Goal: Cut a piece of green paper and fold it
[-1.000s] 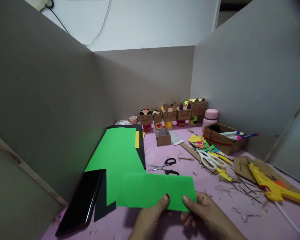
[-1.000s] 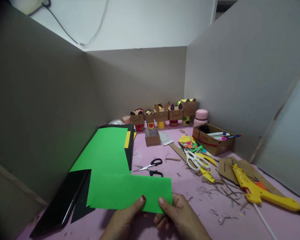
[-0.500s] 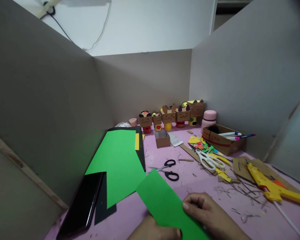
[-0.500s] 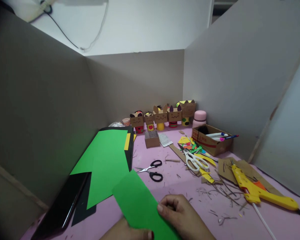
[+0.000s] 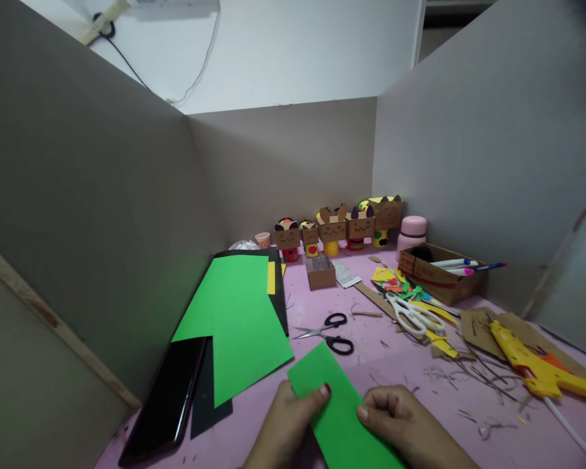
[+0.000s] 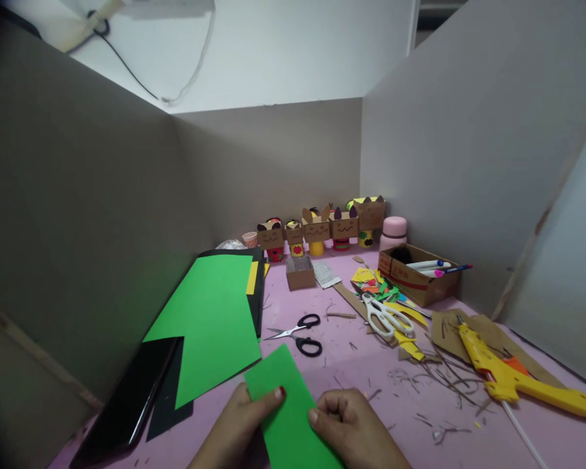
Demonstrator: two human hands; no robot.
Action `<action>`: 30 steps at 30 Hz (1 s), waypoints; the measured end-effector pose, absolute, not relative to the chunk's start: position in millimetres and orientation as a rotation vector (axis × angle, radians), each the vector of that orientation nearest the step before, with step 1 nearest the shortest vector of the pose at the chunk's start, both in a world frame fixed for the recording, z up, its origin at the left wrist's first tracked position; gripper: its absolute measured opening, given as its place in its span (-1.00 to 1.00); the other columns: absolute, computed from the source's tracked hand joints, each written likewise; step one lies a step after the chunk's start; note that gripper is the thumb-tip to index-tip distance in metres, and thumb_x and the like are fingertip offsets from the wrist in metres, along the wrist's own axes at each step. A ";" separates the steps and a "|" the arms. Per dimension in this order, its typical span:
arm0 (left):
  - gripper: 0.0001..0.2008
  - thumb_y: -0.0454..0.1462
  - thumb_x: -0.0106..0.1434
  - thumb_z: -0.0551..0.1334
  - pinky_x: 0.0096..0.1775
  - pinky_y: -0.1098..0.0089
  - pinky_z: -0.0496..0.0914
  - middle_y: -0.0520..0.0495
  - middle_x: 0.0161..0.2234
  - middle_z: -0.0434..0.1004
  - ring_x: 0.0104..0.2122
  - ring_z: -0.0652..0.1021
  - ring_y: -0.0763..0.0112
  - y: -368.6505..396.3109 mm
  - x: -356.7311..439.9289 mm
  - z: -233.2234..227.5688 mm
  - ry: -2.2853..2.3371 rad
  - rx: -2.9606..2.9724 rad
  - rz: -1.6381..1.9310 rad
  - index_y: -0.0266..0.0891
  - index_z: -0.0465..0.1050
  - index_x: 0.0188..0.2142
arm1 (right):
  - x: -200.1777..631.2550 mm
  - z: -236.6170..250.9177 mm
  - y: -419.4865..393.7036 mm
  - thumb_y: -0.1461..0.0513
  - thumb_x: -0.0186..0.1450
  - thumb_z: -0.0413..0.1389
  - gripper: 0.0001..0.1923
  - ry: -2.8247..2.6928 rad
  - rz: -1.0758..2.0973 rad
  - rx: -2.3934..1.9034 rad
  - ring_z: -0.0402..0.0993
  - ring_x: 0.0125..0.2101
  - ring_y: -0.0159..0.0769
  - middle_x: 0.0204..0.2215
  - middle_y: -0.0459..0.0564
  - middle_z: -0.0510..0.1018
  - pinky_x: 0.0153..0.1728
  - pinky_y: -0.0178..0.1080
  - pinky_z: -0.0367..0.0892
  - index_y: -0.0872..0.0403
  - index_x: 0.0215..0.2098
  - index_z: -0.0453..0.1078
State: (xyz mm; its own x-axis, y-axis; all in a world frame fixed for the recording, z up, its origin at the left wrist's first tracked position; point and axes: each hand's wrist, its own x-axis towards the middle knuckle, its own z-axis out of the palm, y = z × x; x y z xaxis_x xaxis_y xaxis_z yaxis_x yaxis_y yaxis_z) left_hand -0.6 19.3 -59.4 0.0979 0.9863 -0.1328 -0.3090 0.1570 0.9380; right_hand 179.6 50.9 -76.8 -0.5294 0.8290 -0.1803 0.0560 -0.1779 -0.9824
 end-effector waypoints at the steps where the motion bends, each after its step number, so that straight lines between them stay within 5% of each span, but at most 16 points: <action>1: -0.64 -0.08 0.03 0.33 -0.31 0.33 0.35 -0.18 -0.40 0.58 -0.41 0.53 0.26 21.2 -2.9 -57.6 1.043 0.897 1.222 -0.34 0.50 -0.32 | 179.6 -76.5 50.8 -0.13 0.01 0.18 -0.52 -1.541 1.751 -1.047 -0.02 -0.63 -0.48 -0.68 -0.26 0.08 -0.61 -0.36 -0.10 0.08 -0.62 0.21; 5: -0.66 -0.03 0.06 0.28 -0.39 0.41 0.31 -0.09 -0.51 0.53 -0.48 0.48 0.38 28.3 -20.0 -52.2 1.280 0.918 1.341 -0.31 0.47 -0.46 | 178.9 -75.8 50.2 -0.11 0.00 0.16 -0.56 -1.581 1.719 -1.128 -0.01 -0.62 -0.47 -0.68 -0.25 0.10 -0.60 -0.34 -0.10 0.07 -0.62 0.20; 10: -0.59 -0.09 -0.03 0.35 -0.31 0.44 0.27 0.01 -0.44 0.53 -0.39 0.46 0.40 32.8 -33.2 -51.5 1.438 1.052 1.317 -0.27 0.47 -0.21 | 177.0 -73.5 44.8 0.01 -0.01 0.16 -0.67 -1.716 1.712 -1.183 -0.01 -0.61 -0.47 -0.70 -0.24 0.13 -0.58 -0.34 -0.10 0.08 -0.62 0.23; 16: -0.67 -0.08 -0.18 0.38 -0.56 0.46 0.09 0.11 -0.70 0.32 -0.66 0.26 0.53 27.7 -24.3 -50.6 1.438 1.149 0.961 -0.29 0.38 -0.64 | 175.0 -66.5 39.2 0.07 -0.01 0.10 -0.75 -1.868 1.730 -1.150 0.06 -0.58 -0.44 -0.66 -0.23 0.17 -0.57 -0.36 -0.04 0.08 -0.54 0.24; 23: -0.66 -0.07 -0.16 0.35 -0.53 0.47 0.05 0.13 -0.68 0.22 -0.59 0.21 0.53 22.0 -6.5 -58.4 1.420 1.226 0.830 -0.29 0.34 -0.66 | 163.5 -75.6 41.1 0.00 0.08 0.07 -0.64 -1.835 1.811 -1.001 -0.09 -0.66 -0.51 -0.74 -0.29 0.03 -0.65 -0.34 -0.18 0.06 -0.64 0.12; 30: -0.55 0.05 -0.11 0.30 -0.58 0.45 -0.06 0.20 -0.73 0.06 -0.68 0.08 0.60 28.9 -23.7 -55.7 1.446 1.165 0.966 -0.21 0.18 -0.71 | 164.1 -72.6 43.5 0.03 0.04 0.12 -0.68 -1.832 1.732 -1.036 -0.04 -0.65 -0.50 -0.73 -0.26 0.09 -0.63 -0.35 -0.15 0.07 -0.63 0.18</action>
State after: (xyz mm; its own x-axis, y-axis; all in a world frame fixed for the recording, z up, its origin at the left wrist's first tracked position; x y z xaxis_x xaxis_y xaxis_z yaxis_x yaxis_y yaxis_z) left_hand -23.7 28.9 -55.7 -0.0346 0.9763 -0.2137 0.1765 0.2165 0.9602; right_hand 164.1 43.5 -72.6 -0.6381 0.7458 -0.1910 0.2325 -0.0499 -0.9713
